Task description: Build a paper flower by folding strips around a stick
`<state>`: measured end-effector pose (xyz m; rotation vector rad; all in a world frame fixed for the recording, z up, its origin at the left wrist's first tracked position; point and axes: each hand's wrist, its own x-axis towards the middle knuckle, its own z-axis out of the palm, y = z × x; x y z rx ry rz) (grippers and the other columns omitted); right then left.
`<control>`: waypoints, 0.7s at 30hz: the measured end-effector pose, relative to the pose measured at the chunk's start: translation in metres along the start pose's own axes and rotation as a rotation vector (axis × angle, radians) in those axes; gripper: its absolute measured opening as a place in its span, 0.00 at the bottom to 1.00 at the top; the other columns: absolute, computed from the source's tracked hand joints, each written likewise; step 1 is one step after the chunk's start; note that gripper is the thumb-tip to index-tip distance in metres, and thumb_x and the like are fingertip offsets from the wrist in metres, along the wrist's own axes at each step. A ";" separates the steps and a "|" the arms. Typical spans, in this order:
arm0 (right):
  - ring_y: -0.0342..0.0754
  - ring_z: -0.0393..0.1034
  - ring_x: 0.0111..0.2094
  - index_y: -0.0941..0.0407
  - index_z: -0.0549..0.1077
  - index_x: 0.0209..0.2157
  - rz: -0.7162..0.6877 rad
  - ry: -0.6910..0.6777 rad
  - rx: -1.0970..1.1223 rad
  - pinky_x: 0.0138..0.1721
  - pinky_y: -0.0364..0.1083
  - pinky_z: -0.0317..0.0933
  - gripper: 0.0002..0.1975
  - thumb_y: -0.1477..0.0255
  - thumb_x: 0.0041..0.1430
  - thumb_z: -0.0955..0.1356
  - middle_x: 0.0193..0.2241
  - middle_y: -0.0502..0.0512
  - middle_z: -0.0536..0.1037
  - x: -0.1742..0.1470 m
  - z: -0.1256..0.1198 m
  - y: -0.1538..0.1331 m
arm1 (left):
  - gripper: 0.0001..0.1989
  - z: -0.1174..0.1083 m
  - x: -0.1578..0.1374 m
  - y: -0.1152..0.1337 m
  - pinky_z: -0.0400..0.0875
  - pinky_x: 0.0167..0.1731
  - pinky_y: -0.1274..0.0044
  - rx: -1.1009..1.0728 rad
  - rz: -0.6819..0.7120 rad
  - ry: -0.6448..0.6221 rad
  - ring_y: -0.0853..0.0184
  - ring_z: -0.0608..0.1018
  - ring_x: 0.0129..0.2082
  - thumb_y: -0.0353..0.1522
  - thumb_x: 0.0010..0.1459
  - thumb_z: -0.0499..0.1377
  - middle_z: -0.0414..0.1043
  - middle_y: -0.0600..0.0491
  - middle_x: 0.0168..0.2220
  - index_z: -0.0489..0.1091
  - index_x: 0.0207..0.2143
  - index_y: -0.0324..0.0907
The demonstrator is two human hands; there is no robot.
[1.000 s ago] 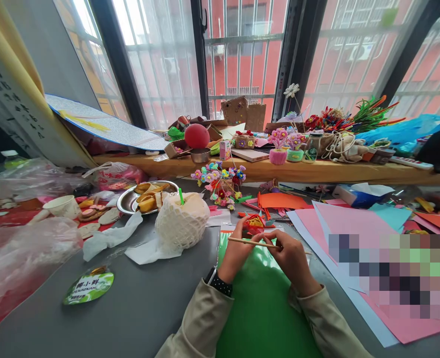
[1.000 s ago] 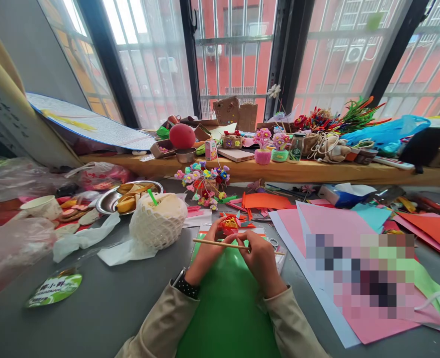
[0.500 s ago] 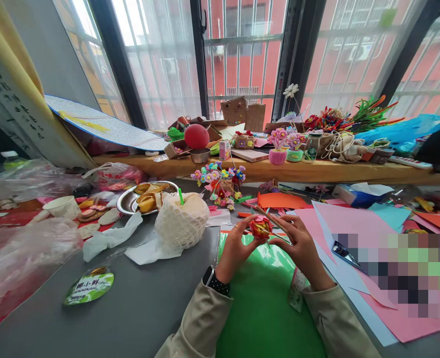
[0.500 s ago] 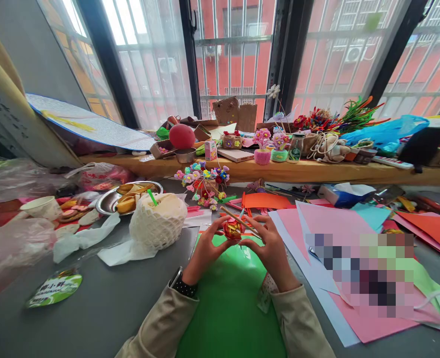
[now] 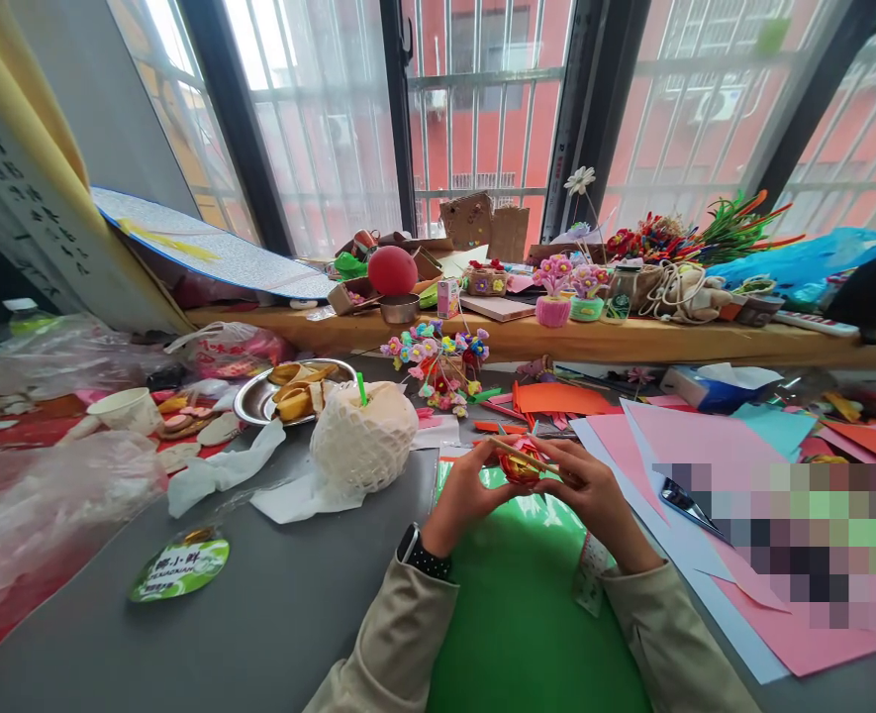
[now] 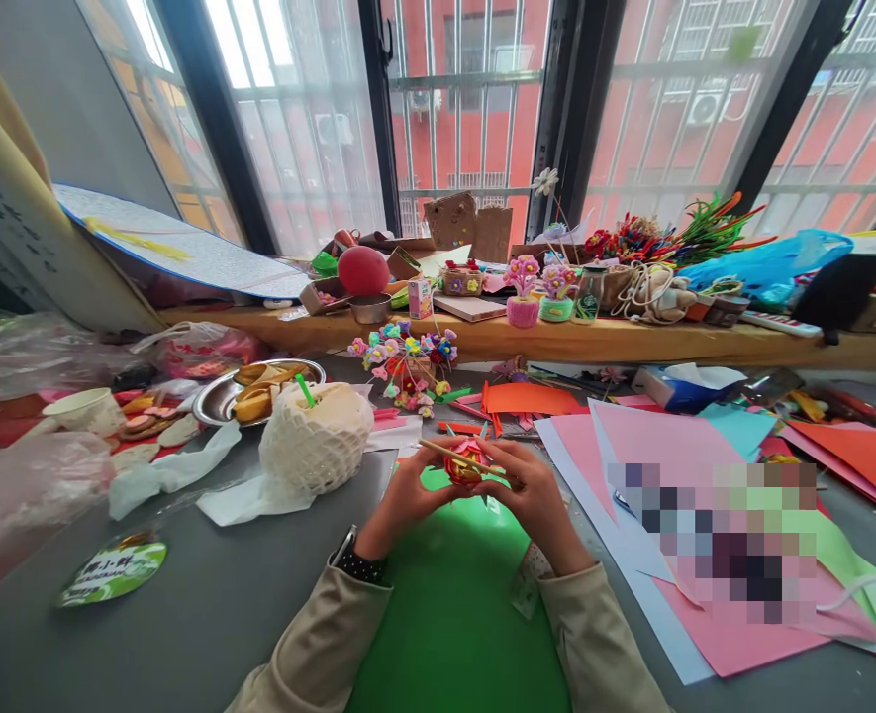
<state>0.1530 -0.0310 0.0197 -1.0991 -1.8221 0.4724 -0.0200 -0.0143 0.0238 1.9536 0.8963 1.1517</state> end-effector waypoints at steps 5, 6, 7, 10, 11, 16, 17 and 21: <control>0.50 0.66 0.39 0.53 0.70 0.42 -0.002 -0.016 -0.002 0.38 0.46 0.62 0.20 0.62 0.46 0.67 0.39 0.56 0.72 0.001 -0.001 0.002 | 0.23 0.000 -0.001 -0.002 0.66 0.37 0.76 -0.022 -0.027 -0.015 0.67 0.72 0.36 0.36 0.39 0.62 0.71 0.52 0.38 0.64 0.40 0.42; 0.50 0.67 0.38 0.53 0.70 0.42 0.009 -0.025 -0.007 0.36 0.45 0.62 0.20 0.62 0.45 0.67 0.39 0.57 0.72 0.001 -0.001 0.002 | 0.23 0.000 -0.001 -0.002 0.66 0.38 0.76 -0.029 -0.024 -0.025 0.67 0.72 0.36 0.36 0.39 0.62 0.71 0.51 0.38 0.64 0.40 0.42; 0.50 0.67 0.37 0.54 0.70 0.43 0.019 -0.034 -0.009 0.34 0.45 0.63 0.21 0.62 0.45 0.67 0.38 0.57 0.72 0.000 -0.001 0.003 | 0.25 -0.001 0.000 -0.002 0.66 0.38 0.75 -0.037 -0.022 -0.040 0.66 0.72 0.37 0.36 0.38 0.62 0.70 0.51 0.39 0.63 0.42 0.42; 0.49 0.67 0.36 0.54 0.69 0.44 0.032 -0.039 -0.001 0.33 0.45 0.63 0.22 0.61 0.45 0.66 0.39 0.57 0.71 0.000 -0.002 0.004 | 0.29 -0.004 0.000 0.000 0.66 0.40 0.74 -0.102 -0.033 -0.110 0.65 0.72 0.39 0.35 0.39 0.62 0.69 0.51 0.40 0.60 0.46 0.42; 0.49 0.67 0.37 0.54 0.69 0.44 0.023 -0.037 0.010 0.35 0.45 0.63 0.22 0.61 0.46 0.66 0.39 0.57 0.71 0.000 -0.002 0.005 | 0.29 -0.005 0.000 0.000 0.66 0.40 0.74 -0.135 -0.043 -0.134 0.65 0.72 0.39 0.34 0.40 0.62 0.69 0.50 0.39 0.59 0.47 0.41; 0.49 0.65 0.41 0.53 0.70 0.42 -0.020 -0.037 0.058 0.40 0.46 0.60 0.20 0.61 0.47 0.65 0.38 0.56 0.72 0.000 -0.003 0.008 | 0.27 -0.006 -0.001 -0.002 0.67 0.39 0.73 -0.203 -0.101 -0.136 0.65 0.73 0.37 0.33 0.40 0.62 0.70 0.49 0.36 0.61 0.45 0.39; 0.49 0.65 0.41 0.53 0.70 0.42 -0.018 -0.041 0.060 0.40 0.46 0.60 0.20 0.61 0.48 0.65 0.38 0.56 0.71 0.000 -0.002 0.008 | 0.26 -0.006 -0.001 -0.003 0.68 0.38 0.73 -0.202 -0.109 -0.124 0.65 0.73 0.36 0.33 0.39 0.63 0.70 0.50 0.35 0.62 0.43 0.39; 0.49 0.65 0.40 0.53 0.68 0.44 0.006 -0.085 0.063 0.38 0.45 0.61 0.21 0.61 0.48 0.65 0.39 0.57 0.70 0.000 -0.001 0.005 | 0.22 -0.005 0.000 -0.007 0.68 0.36 0.74 -0.200 -0.117 -0.092 0.65 0.74 0.34 0.33 0.38 0.63 0.71 0.50 0.33 0.64 0.38 0.38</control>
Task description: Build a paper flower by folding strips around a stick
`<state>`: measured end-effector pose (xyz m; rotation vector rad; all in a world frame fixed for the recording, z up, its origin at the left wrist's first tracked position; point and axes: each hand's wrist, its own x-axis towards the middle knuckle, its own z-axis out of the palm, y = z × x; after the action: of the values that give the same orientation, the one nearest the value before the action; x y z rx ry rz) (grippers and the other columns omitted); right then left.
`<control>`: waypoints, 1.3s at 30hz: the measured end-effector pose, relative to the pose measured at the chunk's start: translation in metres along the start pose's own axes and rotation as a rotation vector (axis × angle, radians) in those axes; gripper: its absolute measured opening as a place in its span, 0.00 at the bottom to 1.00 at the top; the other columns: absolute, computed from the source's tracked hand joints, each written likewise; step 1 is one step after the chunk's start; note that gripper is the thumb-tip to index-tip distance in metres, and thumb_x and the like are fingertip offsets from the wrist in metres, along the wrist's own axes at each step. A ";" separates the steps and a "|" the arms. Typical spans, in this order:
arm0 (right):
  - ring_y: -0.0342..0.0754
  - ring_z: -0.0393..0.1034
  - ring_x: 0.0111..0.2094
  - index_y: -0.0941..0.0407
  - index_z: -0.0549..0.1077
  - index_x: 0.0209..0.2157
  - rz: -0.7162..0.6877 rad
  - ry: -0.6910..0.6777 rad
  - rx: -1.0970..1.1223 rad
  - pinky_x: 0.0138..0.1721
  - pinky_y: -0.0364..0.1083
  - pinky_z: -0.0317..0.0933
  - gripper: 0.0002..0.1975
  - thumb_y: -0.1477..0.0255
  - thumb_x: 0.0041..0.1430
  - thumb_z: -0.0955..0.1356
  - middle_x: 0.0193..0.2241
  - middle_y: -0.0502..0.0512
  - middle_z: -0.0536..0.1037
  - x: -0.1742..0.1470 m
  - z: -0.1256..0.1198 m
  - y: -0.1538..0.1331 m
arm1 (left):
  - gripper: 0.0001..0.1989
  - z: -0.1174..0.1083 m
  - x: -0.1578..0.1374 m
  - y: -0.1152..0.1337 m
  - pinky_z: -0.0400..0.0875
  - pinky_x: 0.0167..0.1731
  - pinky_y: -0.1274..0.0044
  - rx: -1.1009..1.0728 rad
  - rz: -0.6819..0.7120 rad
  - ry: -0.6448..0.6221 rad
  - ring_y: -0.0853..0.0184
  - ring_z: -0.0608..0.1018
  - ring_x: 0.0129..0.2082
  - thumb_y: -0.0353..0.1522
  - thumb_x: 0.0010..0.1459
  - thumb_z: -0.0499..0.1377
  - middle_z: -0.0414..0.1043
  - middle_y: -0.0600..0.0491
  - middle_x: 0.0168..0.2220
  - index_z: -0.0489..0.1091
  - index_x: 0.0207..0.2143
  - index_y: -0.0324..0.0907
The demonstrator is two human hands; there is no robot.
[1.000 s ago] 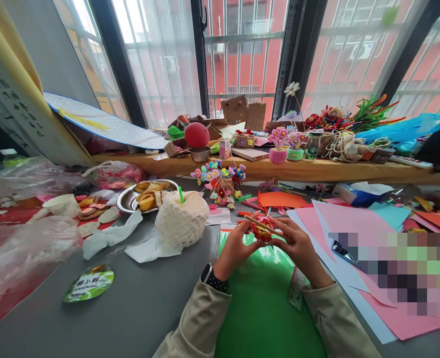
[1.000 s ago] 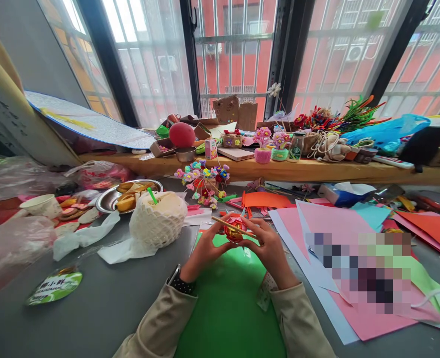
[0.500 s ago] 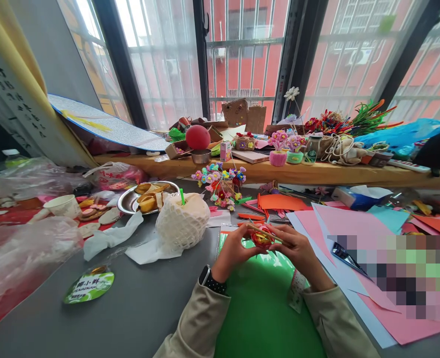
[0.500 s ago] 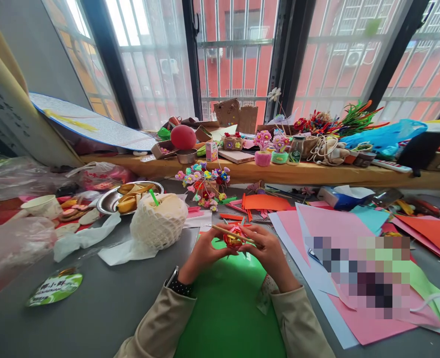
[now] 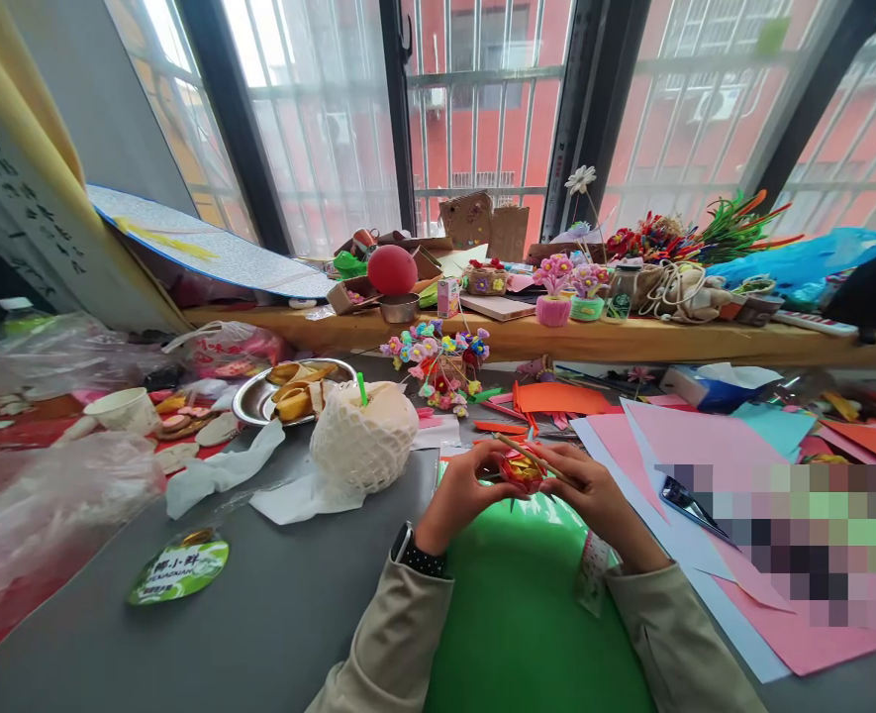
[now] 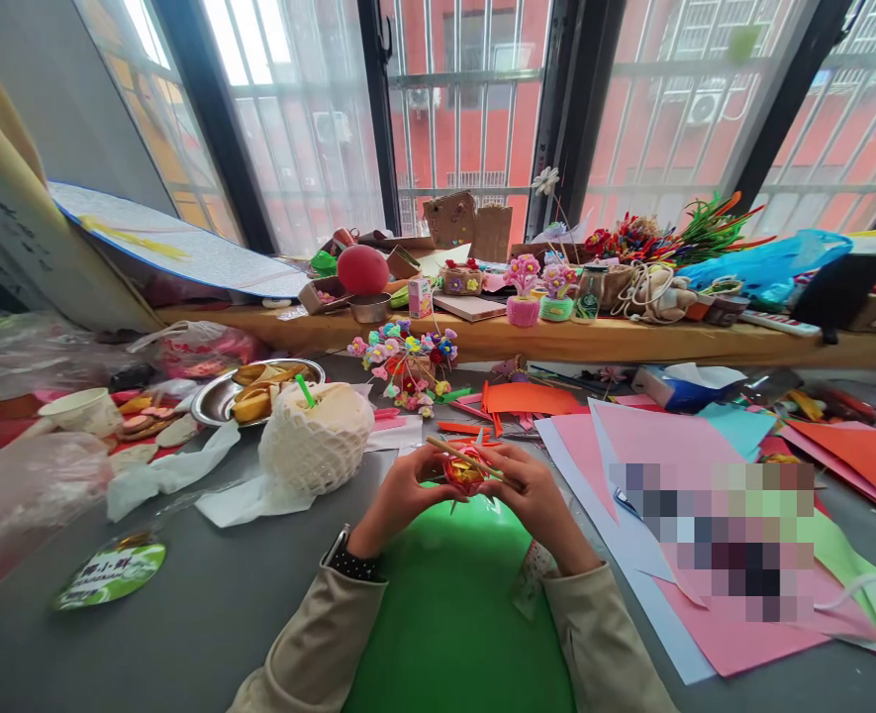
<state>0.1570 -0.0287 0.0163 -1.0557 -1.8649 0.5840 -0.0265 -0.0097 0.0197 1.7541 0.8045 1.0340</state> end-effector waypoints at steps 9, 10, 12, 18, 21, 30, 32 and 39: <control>0.43 0.65 0.27 0.53 0.68 0.45 0.103 -0.057 0.005 0.25 0.41 0.61 0.24 0.62 0.43 0.68 0.38 0.55 0.69 -0.002 -0.003 -0.001 | 0.20 0.003 0.000 -0.005 0.68 0.36 0.74 0.038 -0.002 -0.013 0.65 0.74 0.34 0.33 0.38 0.63 0.72 0.50 0.33 0.65 0.36 0.39; 0.44 0.66 0.28 0.54 0.69 0.44 0.100 -0.043 0.004 0.26 0.42 0.61 0.23 0.62 0.44 0.68 0.37 0.55 0.70 -0.002 -0.003 -0.001 | 0.20 0.003 0.000 -0.006 0.68 0.36 0.74 0.025 -0.002 -0.012 0.65 0.74 0.34 0.33 0.38 0.63 0.71 0.50 0.33 0.65 0.36 0.39; 0.47 0.66 0.32 0.54 0.71 0.42 0.080 -0.018 0.010 0.30 0.44 0.62 0.20 0.62 0.45 0.67 0.36 0.55 0.71 -0.002 -0.003 0.000 | 0.20 0.004 0.000 -0.006 0.68 0.36 0.74 -0.006 0.004 -0.006 0.65 0.74 0.34 0.33 0.38 0.63 0.71 0.50 0.34 0.64 0.36 0.39; 0.49 0.66 0.37 0.53 0.72 0.40 0.043 0.011 0.021 0.38 0.45 0.60 0.17 0.64 0.46 0.67 0.36 0.55 0.72 -0.001 -0.005 0.002 | 0.20 0.005 -0.001 -0.003 0.68 0.35 0.75 -0.038 0.012 -0.001 0.65 0.74 0.34 0.33 0.39 0.63 0.71 0.51 0.33 0.65 0.37 0.39; 0.48 0.66 0.37 0.53 0.72 0.40 0.047 0.010 0.011 0.37 0.45 0.60 0.17 0.64 0.47 0.67 0.36 0.55 0.72 -0.001 -0.006 0.001 | 0.25 0.005 0.000 -0.002 0.68 0.36 0.75 -0.016 -0.001 -0.017 0.66 0.74 0.34 0.33 0.39 0.63 0.72 0.52 0.33 0.64 0.42 0.40; 0.49 0.67 0.37 0.53 0.72 0.39 0.037 -0.040 0.012 0.38 0.45 0.61 0.16 0.64 0.47 0.66 0.36 0.54 0.73 -0.001 -0.006 0.001 | 0.24 0.006 0.001 0.001 0.67 0.40 0.74 -0.116 -0.038 -0.066 0.63 0.73 0.38 0.32 0.36 0.64 0.71 0.48 0.39 0.66 0.41 0.37; 0.49 0.67 0.38 0.53 0.72 0.39 0.036 -0.050 0.014 0.38 0.45 0.61 0.15 0.64 0.48 0.66 0.36 0.54 0.73 -0.001 -0.006 0.002 | 0.24 0.006 0.000 0.000 0.68 0.38 0.73 -0.108 -0.044 -0.048 0.63 0.74 0.36 0.32 0.36 0.64 0.72 0.48 0.37 0.67 0.39 0.37; 0.49 0.66 0.38 0.52 0.72 0.40 0.051 -0.043 0.025 0.39 0.46 0.60 0.15 0.65 0.48 0.66 0.36 0.54 0.73 -0.001 -0.005 0.001 | 0.21 0.006 0.000 0.000 0.69 0.37 0.71 -0.098 -0.065 -0.013 0.64 0.75 0.32 0.33 0.36 0.64 0.73 0.50 0.31 0.68 0.36 0.37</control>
<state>0.1625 -0.0295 0.0176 -1.0850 -1.8681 0.6625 -0.0209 -0.0119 0.0184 1.6404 0.7848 1.0015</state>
